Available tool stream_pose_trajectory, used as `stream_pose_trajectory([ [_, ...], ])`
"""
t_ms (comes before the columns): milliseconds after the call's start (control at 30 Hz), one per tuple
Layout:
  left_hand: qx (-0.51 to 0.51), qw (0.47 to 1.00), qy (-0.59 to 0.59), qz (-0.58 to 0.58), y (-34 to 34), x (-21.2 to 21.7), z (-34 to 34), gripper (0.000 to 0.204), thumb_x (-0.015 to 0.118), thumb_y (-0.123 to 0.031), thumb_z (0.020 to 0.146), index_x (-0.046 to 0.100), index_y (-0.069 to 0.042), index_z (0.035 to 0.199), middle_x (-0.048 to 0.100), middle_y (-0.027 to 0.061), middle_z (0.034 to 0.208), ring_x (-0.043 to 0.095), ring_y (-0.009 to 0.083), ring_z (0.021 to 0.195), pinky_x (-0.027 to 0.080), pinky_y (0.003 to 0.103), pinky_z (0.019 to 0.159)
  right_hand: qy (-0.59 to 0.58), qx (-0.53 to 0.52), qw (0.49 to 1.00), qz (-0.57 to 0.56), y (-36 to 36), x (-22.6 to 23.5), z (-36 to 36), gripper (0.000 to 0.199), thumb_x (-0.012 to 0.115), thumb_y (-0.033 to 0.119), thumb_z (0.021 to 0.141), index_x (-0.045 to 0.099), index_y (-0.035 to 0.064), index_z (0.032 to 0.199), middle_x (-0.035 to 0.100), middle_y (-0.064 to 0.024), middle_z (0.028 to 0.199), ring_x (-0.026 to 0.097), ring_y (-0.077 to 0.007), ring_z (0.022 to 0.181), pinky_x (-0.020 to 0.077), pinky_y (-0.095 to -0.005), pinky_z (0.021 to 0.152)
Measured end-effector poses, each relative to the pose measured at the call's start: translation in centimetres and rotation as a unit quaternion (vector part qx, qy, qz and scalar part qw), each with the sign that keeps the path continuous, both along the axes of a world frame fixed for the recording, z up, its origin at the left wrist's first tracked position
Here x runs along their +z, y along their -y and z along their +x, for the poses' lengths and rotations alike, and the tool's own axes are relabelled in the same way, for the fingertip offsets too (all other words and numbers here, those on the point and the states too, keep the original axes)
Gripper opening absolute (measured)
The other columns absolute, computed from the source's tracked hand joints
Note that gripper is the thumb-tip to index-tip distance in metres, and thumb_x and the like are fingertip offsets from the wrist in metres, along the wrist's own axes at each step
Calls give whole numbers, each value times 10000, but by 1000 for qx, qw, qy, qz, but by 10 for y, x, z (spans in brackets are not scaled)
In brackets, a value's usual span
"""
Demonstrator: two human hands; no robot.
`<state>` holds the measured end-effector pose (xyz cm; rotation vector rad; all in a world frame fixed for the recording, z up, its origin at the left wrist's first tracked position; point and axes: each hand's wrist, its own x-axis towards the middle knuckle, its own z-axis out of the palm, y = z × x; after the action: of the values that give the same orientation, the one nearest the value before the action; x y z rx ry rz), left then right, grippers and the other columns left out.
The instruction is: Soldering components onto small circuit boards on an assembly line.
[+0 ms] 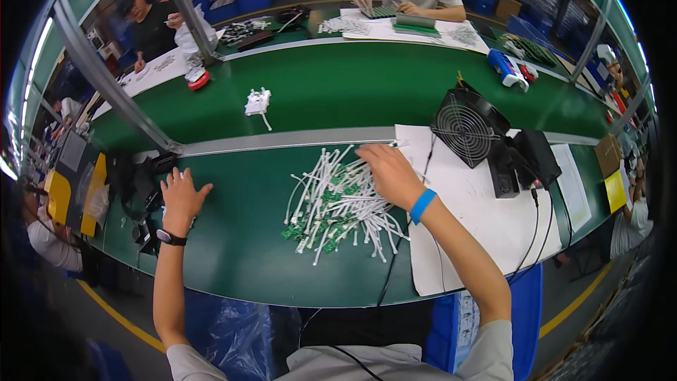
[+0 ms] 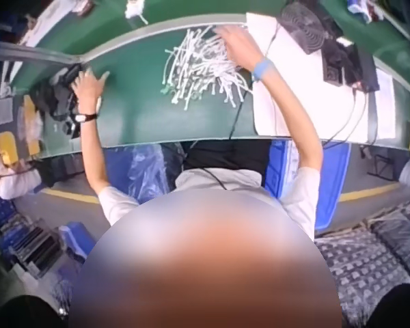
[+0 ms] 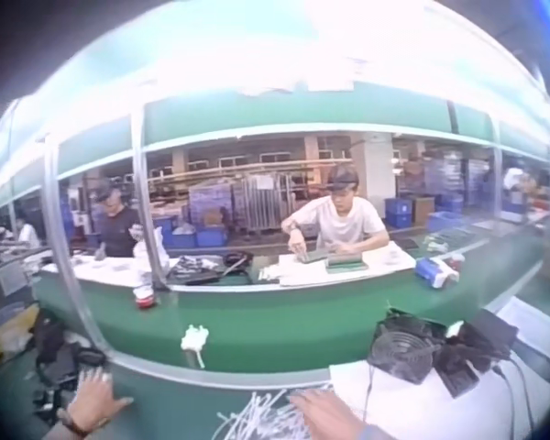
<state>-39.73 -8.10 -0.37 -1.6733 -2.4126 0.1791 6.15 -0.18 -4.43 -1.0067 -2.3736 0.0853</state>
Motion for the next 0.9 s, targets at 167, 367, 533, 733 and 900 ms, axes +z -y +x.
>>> stream_pose_trajectory([
  [167, 5, 996, 32, 86, 8, -37, -37, 795, 665, -595, 878, 523, 4, 1381, 493, 290, 1440, 478, 438, 1296, 419, 559, 1059, 40, -126, 991, -16, -34, -24, -21, 251, 603, -17, 821, 661, -31, 1065, 613, -164, 1093, 587, -368, 1064, 488, -439, 938],
  [367, -20, 984, 113, 134, 14, -42, -45, 717, 766, -412, 842, 520, 19, 1361, 539, 278, 1342, 501, 441, 1223, 494, 488, 997, 5, -111, 984, -142, -42, -10, -13, 154, 629, -13, 835, 675, -33, 980, 629, -192, 995, 636, -376, 948, 523, -449, 852],
  [533, 8, 985, 111, 133, 22, -35, -54, 722, 807, -299, 801, 511, 32, 1369, 563, 278, 1276, 530, 430, 1177, 500, 478, 976, -44, -85, 982, -160, -40, 1, -8, 151, 595, -4, 867, 695, -44, 973, 673, -231, 1032, 639, -418, 993, 512, -469, 906],
  [733, -12, 983, 154, 98, 25, -30, -68, 733, 848, -247, 747, 527, 37, 1342, 604, 254, 1180, 568, 411, 1126, 502, 468, 959, -89, -101, 983, -124, -36, 14, -6, 134, 576, -11, 908, 703, -19, 950, 685, -212, 970, 654, -417, 937, 523, -458, 845],
  [900, -57, 961, 229, 141, 29, -18, -71, 727, 874, -157, 698, 540, 15, 1320, 595, 240, 1210, 566, 402, 1152, 488, 459, 991, -240, -73, 965, -82, -29, 42, -9, 176, 530, -43, 962, 665, -7, 1069, 610, -148, 934, 670, -267, 702, 529, -330, 627],
])
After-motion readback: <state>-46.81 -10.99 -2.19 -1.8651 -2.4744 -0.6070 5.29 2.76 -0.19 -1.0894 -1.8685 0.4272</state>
